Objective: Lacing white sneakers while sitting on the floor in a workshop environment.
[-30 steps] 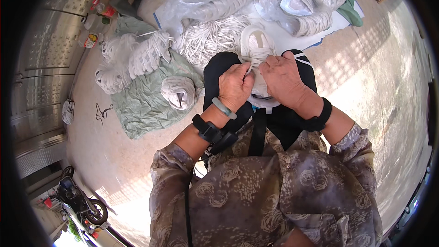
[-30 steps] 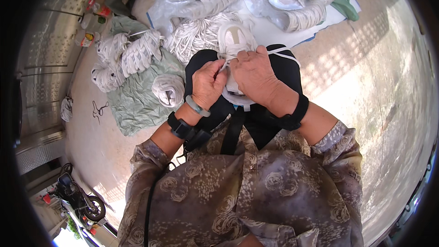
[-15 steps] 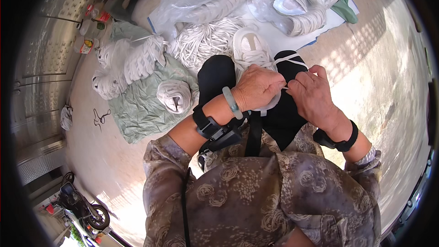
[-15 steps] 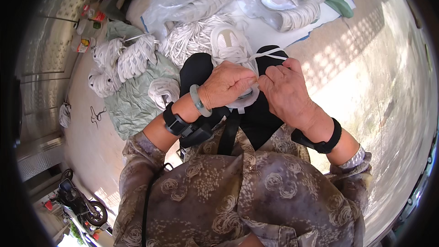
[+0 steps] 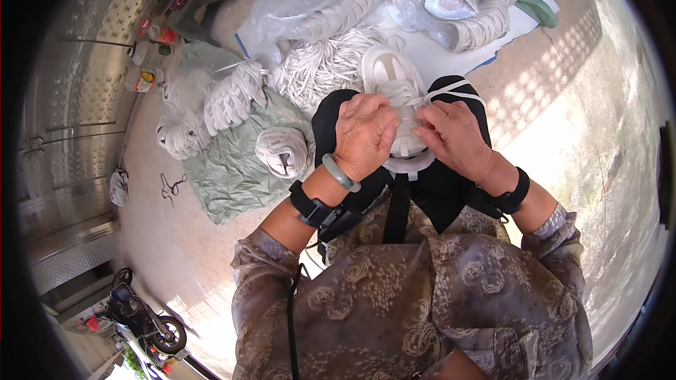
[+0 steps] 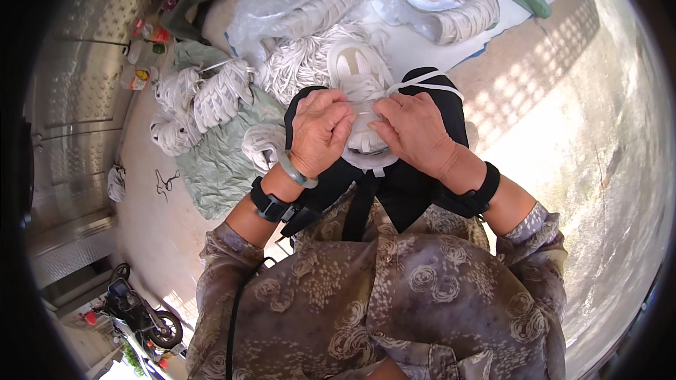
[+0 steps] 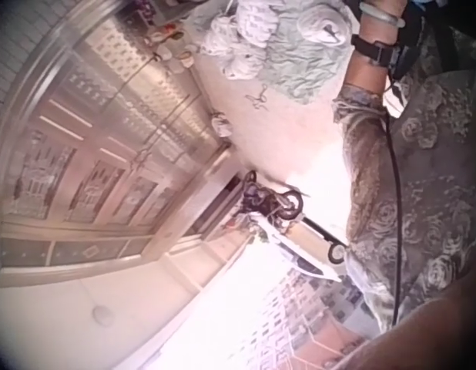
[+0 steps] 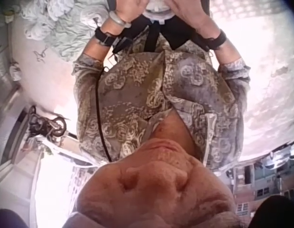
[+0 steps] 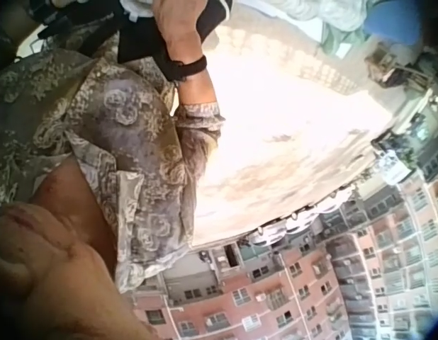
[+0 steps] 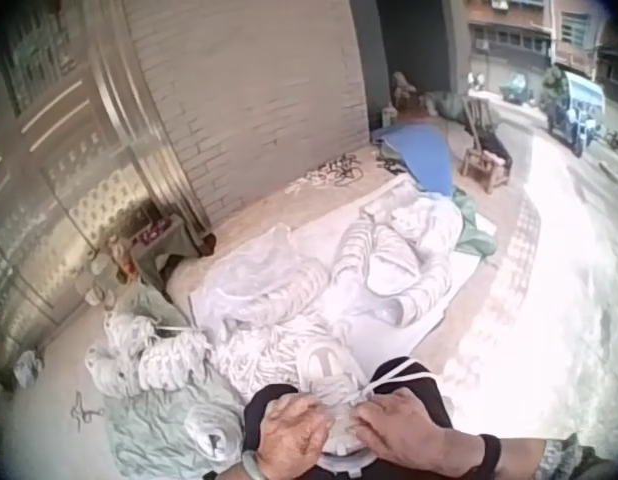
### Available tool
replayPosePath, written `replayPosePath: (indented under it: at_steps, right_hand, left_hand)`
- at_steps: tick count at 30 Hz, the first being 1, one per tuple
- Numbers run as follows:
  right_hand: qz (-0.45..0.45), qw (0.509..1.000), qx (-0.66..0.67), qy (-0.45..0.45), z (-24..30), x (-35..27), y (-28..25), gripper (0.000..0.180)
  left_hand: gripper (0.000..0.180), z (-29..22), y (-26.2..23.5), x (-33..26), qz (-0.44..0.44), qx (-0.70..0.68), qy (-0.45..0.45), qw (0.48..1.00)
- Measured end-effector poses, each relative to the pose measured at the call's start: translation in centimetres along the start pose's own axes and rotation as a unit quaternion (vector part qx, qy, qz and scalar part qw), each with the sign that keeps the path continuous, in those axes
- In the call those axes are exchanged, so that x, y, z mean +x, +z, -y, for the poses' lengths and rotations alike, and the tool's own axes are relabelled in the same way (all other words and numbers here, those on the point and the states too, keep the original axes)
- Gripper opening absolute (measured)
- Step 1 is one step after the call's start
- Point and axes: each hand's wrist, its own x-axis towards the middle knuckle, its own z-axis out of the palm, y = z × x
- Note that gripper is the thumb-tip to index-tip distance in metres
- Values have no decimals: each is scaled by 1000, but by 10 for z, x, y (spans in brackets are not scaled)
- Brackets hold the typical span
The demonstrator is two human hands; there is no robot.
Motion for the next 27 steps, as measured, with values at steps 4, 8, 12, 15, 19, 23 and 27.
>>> replayPosePath:
  at_steps: [4, 8, 12, 15, 19, 23, 27]
  right_hand:
    - [8, 999, 23, 43, -10, 1, 11, 23]
    - [22, 993, 76, 93, -15, 1, 17, 25]
    - [11, 988, 111, 103, -15, -1, 20, 26]
    - [-4, 991, 101, 88, -15, -2, 21, 27]
    - [-24, 992, 93, 78, -19, -5, 26, 26]
    - [-15, 991, 91, 93, -17, -5, 26, 26]
    - [-25, 991, 90, 92, -17, -7, 25, 26]
  left_hand:
    - [9, 0, 10, -6, 63, 108, 71, 990]
    - [13, 6, 16, -12, 73, 223, 72, 969]
    - [14, 6, 18, -12, 96, 224, 38, 969]
    - [14, 5, 15, -5, 116, 205, 41, 971]
    - [15, 5, 12, 10, 225, 207, 32, 952]
    - [16, 6, 6, 25, 307, 234, 78, 919]
    - [11, 15, 5, 30, 322, 196, 85, 922]
